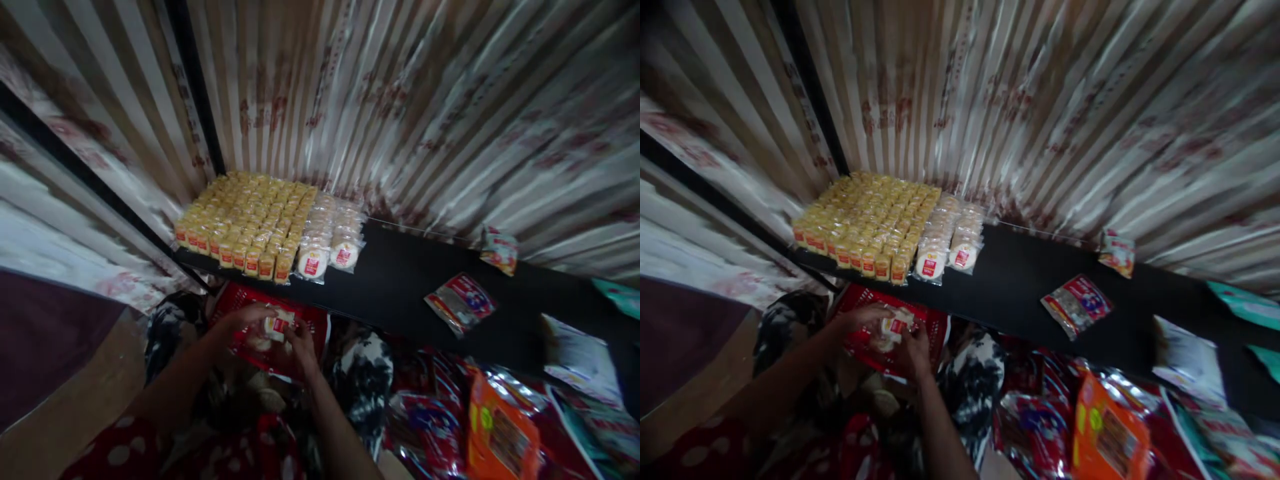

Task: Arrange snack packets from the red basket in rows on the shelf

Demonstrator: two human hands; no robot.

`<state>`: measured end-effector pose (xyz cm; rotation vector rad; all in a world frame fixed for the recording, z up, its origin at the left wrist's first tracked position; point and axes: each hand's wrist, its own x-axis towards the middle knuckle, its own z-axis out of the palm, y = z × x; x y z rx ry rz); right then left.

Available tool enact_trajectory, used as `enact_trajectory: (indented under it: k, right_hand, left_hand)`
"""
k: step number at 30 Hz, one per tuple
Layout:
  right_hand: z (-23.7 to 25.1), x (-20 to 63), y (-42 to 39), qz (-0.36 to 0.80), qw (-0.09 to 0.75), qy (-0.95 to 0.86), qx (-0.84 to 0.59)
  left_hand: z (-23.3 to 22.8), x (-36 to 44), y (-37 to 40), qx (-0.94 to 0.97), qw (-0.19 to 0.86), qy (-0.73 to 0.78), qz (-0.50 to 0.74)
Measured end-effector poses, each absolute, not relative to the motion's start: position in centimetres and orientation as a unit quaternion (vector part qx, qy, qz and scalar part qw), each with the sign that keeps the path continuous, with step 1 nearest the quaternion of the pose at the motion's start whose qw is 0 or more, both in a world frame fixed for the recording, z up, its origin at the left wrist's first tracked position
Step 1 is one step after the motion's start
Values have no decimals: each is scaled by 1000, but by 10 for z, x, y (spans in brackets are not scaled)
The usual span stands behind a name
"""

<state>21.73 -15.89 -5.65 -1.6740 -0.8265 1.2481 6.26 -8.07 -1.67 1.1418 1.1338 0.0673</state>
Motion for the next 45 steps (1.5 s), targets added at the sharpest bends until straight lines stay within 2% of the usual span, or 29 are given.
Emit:
enact_trajectory:
  k: [3,6,9,13,16,21,26,36,40,45]
  right_hand:
    - [-50,222,-171,539,443,-267,-664]
    - [-43,232,-181,518,423,-318,-672]
    - [-28,244,-187,401,391,-412,-719]
    - [1,260,-191,272,404,-530,-695]
    - [21,271,-192,276,406,-565,-663]
    - [39,293,-184,321,430,-536,-651]
    - [45,324,-166,346,455,-496,-654]
    - [46,360,-116,290,464,-456,-702]
    - [47,363,-96,257,435,-453,-734]
    - [45,361,-73,231,386,-459,-766]
  left_hand:
    - [-11,60,-87,541,686,484,44]
    - [-4,65,-91,586,652,479,49]
    - [18,75,-93,645,620,444,40]
    - [65,96,-94,770,477,424,4]
    - [95,114,-94,821,402,405,-10]
    - [120,144,-91,857,339,389,14]
    - [124,175,-83,854,295,422,74]
    - [104,219,-79,812,232,479,238]
    - [94,228,-82,829,202,461,242]
    - [83,236,-80,839,219,464,180]
